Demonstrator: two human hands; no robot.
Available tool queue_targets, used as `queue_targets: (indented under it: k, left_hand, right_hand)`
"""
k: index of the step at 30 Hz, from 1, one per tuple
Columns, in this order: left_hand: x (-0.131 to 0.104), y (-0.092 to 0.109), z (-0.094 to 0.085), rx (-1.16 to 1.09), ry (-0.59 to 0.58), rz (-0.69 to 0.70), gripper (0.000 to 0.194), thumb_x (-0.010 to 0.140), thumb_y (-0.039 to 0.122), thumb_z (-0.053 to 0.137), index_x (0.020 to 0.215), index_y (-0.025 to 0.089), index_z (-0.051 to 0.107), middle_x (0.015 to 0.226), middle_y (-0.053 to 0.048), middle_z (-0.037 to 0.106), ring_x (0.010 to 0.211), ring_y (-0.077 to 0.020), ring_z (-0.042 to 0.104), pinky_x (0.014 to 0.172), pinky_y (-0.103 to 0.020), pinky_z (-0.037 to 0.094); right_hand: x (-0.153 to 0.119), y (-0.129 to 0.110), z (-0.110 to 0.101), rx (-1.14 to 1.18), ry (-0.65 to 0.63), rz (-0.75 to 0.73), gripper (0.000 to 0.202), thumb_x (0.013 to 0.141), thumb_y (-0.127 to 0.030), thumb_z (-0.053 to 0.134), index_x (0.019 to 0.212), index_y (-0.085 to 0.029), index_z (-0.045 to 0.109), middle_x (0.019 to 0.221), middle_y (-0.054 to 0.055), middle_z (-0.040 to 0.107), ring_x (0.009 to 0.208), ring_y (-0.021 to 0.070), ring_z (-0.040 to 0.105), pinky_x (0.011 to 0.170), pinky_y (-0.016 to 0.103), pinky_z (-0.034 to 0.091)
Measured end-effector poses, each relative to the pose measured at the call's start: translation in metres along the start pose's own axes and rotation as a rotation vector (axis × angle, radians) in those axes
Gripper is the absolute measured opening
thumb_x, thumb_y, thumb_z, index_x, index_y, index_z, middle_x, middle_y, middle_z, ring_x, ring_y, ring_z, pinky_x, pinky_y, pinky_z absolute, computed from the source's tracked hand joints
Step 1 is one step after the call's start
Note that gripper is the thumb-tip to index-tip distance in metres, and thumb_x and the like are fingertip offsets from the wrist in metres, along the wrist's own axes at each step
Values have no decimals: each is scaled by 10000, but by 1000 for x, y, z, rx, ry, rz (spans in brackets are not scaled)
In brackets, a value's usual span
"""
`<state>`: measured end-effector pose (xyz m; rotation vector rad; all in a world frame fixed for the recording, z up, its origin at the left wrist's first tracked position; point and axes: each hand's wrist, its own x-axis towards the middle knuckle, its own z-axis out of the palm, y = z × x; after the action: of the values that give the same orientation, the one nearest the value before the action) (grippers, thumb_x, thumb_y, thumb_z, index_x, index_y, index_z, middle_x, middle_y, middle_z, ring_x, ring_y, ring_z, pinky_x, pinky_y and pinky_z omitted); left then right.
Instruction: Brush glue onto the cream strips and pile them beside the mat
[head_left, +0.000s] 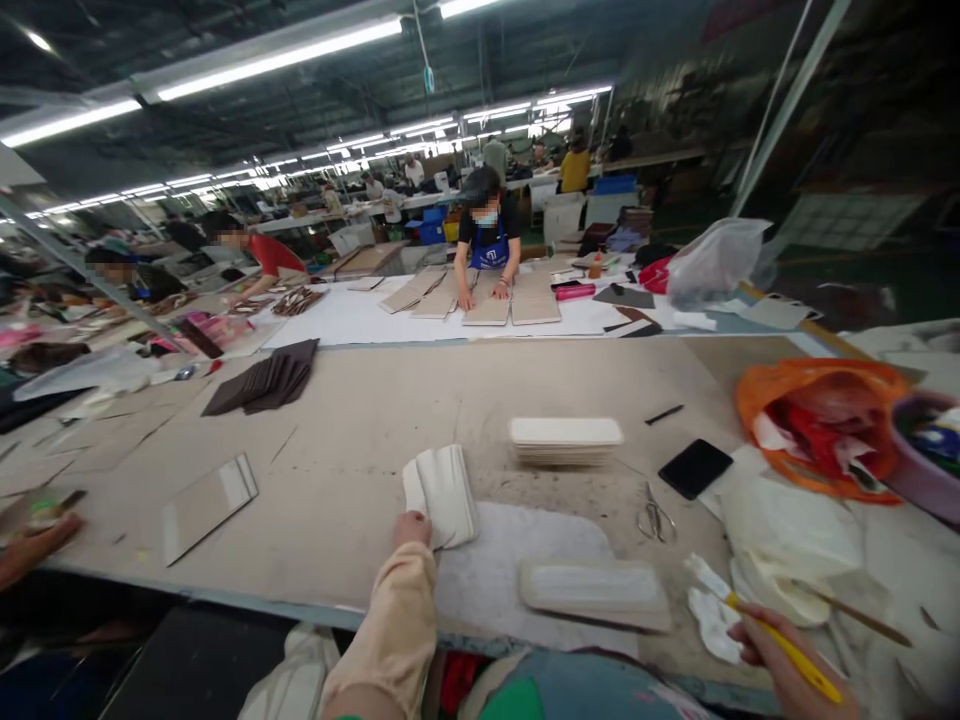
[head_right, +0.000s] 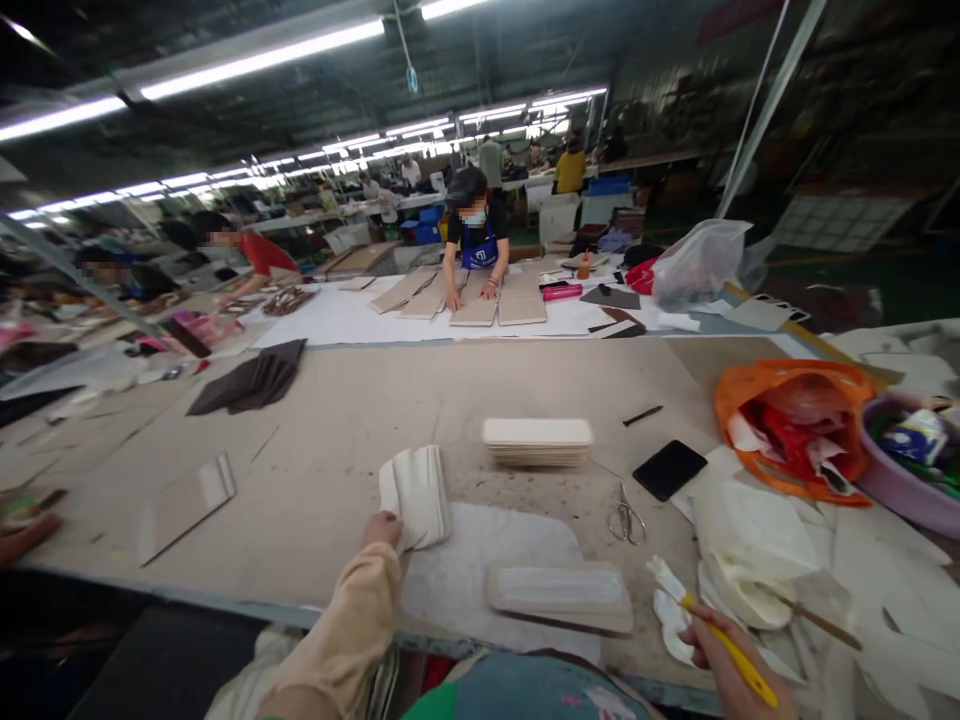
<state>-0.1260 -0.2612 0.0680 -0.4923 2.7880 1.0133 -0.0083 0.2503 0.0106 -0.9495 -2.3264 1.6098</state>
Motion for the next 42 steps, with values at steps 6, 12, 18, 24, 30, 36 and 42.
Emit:
queue_targets:
  k: [6,12,18,24,30,36,42]
  left_hand:
    - [41,26,29,27,143,-20,274,855,345,524,1051,155,555,1005,-53,592,890,-180,576,781,-376,490]
    - [1,60,60,-140,-272,240,196,779,374,427,760,200,515,612,30,495,589,-126,464,566,-246,393]
    - [-54,125,123,-286,-921,442,110,683,290,482,626,199,456,543,54,375,540,-102,342,513,-242,268]
    - [-64,134,163,-340,-1092,296,115,601,241,582,615,169,494,539,62,412,540,-81,352,508,-219,276]
    - [-76,87,167,-437,-1007,-25,461,512,524,706,718,150,531,600,10,550,512,-113,490,501,-263,419]
    - [-62,62,186,-385,-637,-153,448,566,565,672,717,179,500,556,43,525,479,-99,510,488,-240,429]
    - [-31,60,202,-128,-380,-112,229,664,271,646,829,199,504,549,69,549,532,-118,552,561,-238,395]
  right_hand:
    - [-5,-15,-4,50,31,-80,435,687,-543,609,947,-193,602,765,42,661,609,182,602,629,315,538]
    - [-4,-15,7,237,-77,-123,356,805,-492,567,977,-180,558,1005,114,652,791,210,637,716,363,543]
    - [-4,-27,35,354,-265,-119,308,799,-496,581,927,-246,457,1056,84,621,875,208,624,828,392,508]
    - [-11,-25,33,253,-283,-106,278,764,-425,629,843,-237,441,673,-38,506,605,143,495,555,252,437]
    - [-9,3,26,103,-169,-191,274,761,-395,647,839,-225,447,670,-49,429,589,129,421,550,241,366]
    - [6,12,43,-83,-206,-223,236,820,-437,553,834,-223,452,699,-27,503,638,159,504,617,267,409]
    - [30,20,68,-253,-182,-283,223,818,-435,516,806,-221,457,654,-30,530,586,158,538,574,259,408]
